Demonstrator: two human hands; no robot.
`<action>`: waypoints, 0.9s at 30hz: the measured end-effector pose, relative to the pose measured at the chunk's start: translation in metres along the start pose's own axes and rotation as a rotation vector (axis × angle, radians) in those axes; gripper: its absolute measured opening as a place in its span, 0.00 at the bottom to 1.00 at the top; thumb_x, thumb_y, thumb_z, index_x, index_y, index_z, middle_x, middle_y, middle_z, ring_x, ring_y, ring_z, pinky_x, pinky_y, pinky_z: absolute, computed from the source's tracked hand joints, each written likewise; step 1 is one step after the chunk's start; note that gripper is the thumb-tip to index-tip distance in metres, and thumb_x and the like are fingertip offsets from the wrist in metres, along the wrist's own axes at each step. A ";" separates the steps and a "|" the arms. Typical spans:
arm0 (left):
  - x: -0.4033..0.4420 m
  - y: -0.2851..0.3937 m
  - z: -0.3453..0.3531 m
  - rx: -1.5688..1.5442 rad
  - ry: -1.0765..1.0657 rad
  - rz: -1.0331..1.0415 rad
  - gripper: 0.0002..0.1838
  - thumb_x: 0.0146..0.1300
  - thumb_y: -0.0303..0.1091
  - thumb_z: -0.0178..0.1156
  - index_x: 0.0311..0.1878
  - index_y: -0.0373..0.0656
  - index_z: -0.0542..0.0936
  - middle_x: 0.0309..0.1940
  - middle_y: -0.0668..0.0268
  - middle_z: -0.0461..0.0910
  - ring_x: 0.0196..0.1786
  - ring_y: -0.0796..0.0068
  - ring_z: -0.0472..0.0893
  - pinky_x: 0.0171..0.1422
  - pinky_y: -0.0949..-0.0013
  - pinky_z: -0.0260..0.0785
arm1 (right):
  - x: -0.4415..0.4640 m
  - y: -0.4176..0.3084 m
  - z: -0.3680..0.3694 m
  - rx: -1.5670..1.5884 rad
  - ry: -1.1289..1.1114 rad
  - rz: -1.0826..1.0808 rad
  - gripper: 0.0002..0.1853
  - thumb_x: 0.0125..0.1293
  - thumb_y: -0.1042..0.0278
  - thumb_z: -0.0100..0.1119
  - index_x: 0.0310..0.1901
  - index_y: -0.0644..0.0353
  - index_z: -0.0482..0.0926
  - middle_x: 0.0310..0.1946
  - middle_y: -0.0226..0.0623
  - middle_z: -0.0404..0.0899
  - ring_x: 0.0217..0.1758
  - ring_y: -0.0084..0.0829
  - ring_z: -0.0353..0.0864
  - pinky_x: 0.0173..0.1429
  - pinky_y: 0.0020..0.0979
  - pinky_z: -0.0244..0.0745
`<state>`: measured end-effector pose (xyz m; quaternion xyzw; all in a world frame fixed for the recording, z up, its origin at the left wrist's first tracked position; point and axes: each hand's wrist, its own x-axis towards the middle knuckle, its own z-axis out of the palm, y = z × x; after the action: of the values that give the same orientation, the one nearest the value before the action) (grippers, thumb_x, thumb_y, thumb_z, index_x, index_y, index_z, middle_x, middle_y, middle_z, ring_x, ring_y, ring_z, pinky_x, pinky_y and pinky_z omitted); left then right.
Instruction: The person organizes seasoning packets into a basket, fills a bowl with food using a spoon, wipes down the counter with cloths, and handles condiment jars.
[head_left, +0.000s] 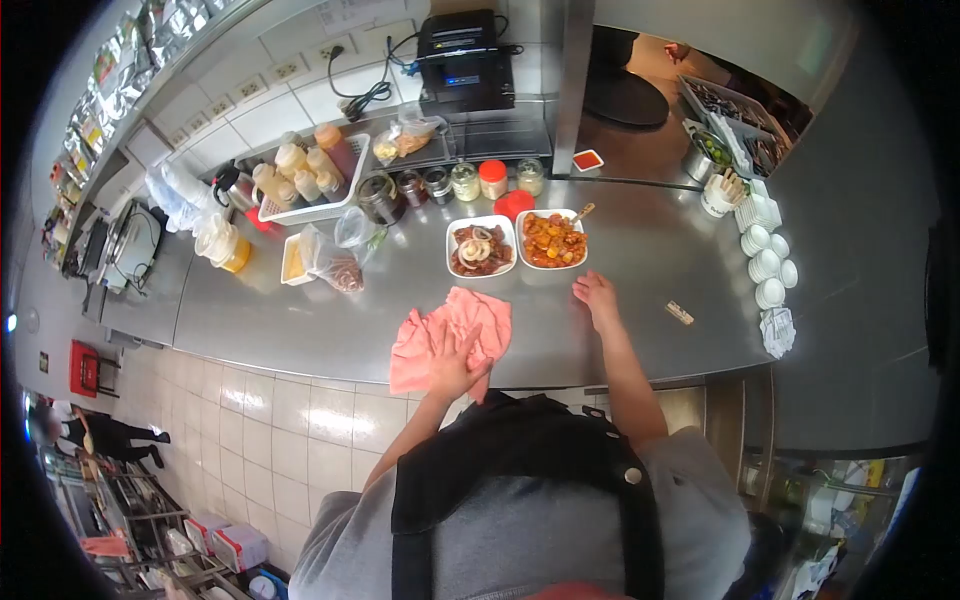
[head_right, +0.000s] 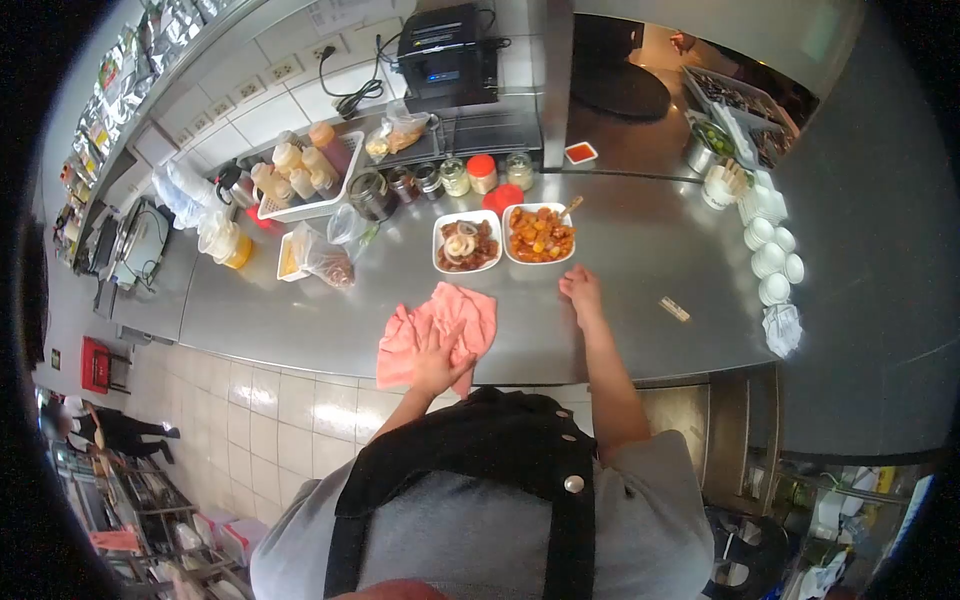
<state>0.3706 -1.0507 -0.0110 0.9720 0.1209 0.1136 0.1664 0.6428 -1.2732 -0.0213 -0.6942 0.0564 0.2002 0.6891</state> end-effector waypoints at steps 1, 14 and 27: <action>0.001 0.001 -0.001 0.000 0.003 -0.011 0.41 0.58 0.63 0.65 0.75 0.67 0.67 0.70 0.45 0.67 0.80 0.43 0.53 0.79 0.31 0.39 | 0.004 -0.002 0.006 0.132 -0.038 0.017 0.19 0.80 0.64 0.44 0.61 0.69 0.70 0.53 0.51 0.78 0.52 0.41 0.83 0.57 0.35 0.82; 0.002 -0.005 0.001 -0.041 0.031 0.019 0.41 0.58 0.62 0.63 0.75 0.63 0.68 0.67 0.44 0.70 0.78 0.41 0.57 0.79 0.29 0.36 | 0.010 0.001 0.086 0.532 -0.092 0.034 0.24 0.78 0.77 0.43 0.70 0.60 0.49 0.60 0.58 0.70 0.61 0.52 0.79 0.66 0.46 0.81; 0.006 -0.021 -0.012 -0.711 0.360 -0.104 0.33 0.70 0.41 0.56 0.76 0.43 0.65 0.75 0.44 0.60 0.80 0.43 0.53 0.84 0.46 0.39 | -0.085 0.028 0.129 -0.523 -0.445 -0.826 0.30 0.67 0.69 0.60 0.71 0.55 0.66 0.53 0.42 0.78 0.55 0.45 0.79 0.63 0.47 0.74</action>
<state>0.3685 -1.0261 -0.0061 0.8109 0.1503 0.3082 0.4742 0.5291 -1.1645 -0.0137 -0.7477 -0.4208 0.0621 0.5099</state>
